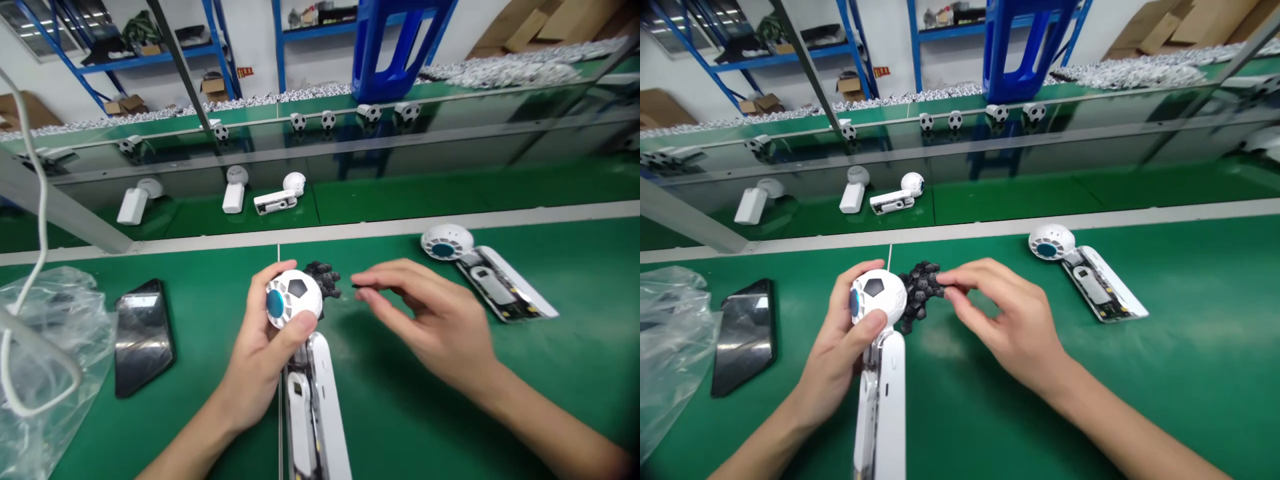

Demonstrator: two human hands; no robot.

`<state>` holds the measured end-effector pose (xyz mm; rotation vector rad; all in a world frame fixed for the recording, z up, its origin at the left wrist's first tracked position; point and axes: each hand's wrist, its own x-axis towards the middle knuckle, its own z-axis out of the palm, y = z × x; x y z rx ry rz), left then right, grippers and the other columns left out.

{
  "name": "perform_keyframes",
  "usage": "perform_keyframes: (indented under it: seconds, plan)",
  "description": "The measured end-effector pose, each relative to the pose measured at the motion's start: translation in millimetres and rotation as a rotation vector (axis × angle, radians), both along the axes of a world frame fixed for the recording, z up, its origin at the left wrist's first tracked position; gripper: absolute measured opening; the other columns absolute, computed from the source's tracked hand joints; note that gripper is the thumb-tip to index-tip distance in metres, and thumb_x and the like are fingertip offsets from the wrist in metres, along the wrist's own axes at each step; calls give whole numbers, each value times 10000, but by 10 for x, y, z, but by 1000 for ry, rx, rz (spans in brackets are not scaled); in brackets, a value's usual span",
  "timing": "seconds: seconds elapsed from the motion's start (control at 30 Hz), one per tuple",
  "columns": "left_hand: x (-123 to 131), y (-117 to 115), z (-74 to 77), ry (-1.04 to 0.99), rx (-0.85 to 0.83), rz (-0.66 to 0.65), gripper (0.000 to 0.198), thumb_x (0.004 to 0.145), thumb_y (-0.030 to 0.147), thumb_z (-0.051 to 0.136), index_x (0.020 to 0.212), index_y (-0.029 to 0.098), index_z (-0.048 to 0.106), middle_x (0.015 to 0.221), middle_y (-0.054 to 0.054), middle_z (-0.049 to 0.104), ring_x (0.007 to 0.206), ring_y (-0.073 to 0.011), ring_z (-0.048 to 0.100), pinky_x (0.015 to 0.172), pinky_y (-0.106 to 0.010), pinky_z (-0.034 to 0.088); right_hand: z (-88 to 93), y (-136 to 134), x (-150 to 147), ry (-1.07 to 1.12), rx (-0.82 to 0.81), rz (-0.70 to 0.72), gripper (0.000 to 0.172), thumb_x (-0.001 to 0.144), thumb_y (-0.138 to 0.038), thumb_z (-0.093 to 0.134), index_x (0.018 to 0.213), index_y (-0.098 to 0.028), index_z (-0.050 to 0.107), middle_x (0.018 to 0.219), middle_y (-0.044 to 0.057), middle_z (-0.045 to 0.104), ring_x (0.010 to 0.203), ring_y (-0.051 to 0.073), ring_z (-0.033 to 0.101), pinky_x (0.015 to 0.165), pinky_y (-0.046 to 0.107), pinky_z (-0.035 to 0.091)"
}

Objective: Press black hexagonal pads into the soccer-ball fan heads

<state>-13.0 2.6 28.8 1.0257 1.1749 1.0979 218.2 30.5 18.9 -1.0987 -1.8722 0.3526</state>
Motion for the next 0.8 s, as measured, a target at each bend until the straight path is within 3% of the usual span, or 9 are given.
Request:
perform_keyframes:
  seconds: [0.1, 0.2, 0.33, 0.4, 0.5, 0.6, 0.73, 0.8]
  plan:
    - [-36, 5, -55, -76, 11, -79, 636, 951, 562, 804, 1477, 331, 531, 1126, -1, 691, 900, -181, 625, 832, -279, 531, 121, -160, 22, -78, 192, 104, 412, 964, -2, 724, 1210, -326, 795, 1056, 23, 854, 896, 200, 829, 818, 312, 694]
    - [-76, -3, -117, -107, 88, -144, 632, 957, 552, 797, 1485, 356, 511, 1148, 12, 665, 897, -170, 592, 828, -271, 508, 74, -364, 72, -129, 206, 186, 573, 970, -13, 743, 1405, -386, 747, 1190, 31, 850, 1061, 243, 834, 968, 373, 703]
    - [-76, -37, -155, -123, 135, -170, 577, 998, 491, 777, 1495, 394, 500, 1194, 21, 681, 936, -167, 618, 847, -263, 511, -20, -553, 64, -76, 169, 85, 540, 1123, -172, 590, 1574, -466, 622, 1269, 51, 833, 1299, 295, 765, 1096, 501, 672]
    - [-63, -55, -157, -130, 154, -196, 558, 1022, 468, 758, 1508, 401, 493, 1216, 13, 702, 962, -178, 646, 873, -277, 525, 38, -531, 28, -45, 169, 113, 456, 1118, -214, 625, 1489, -467, 701, 1241, 40, 848, 1243, 285, 794, 1052, 460, 701]
    - [-52, -71, -153, -121, 185, -208, 538, 1034, 458, 746, 1509, 394, 503, 1222, -1, 704, 972, -191, 659, 885, -294, 535, 197, -401, -35, -8, 72, 194, 356, 1019, -196, 784, 1290, -424, 814, 1106, 23, 877, 1010, 268, 851, 934, 403, 737]
    - [-51, -75, -139, -109, 152, -216, 557, 1039, 479, 733, 1526, 367, 485, 1210, -21, 700, 968, -210, 657, 879, -311, 547, 252, -305, -104, 121, -18, 193, 327, 949, -141, 846, 1144, -403, 835, 951, -3, 845, 867, 222, 821, 812, 339, 719]
    - [-36, -75, -126, -148, 82, -265, 562, 1070, 485, 697, 1554, 372, 435, 1256, -27, 693, 1055, -217, 674, 959, -320, 554, 145, -321, -203, 224, -155, 273, 405, 1011, -100, 747, 1297, -380, 812, 999, -6, 810, 899, 155, 785, 771, 243, 664]
    - [-18, -82, -129, -183, 44, -291, 565, 1087, 483, 676, 1575, 385, 408, 1317, -33, 688, 1073, -210, 684, 973, -320, 551, 107, -350, -254, 344, -324, 223, 312, 988, -175, 816, 1245, -352, 810, 939, -21, 812, 832, 138, 780, 751, 216, 655]
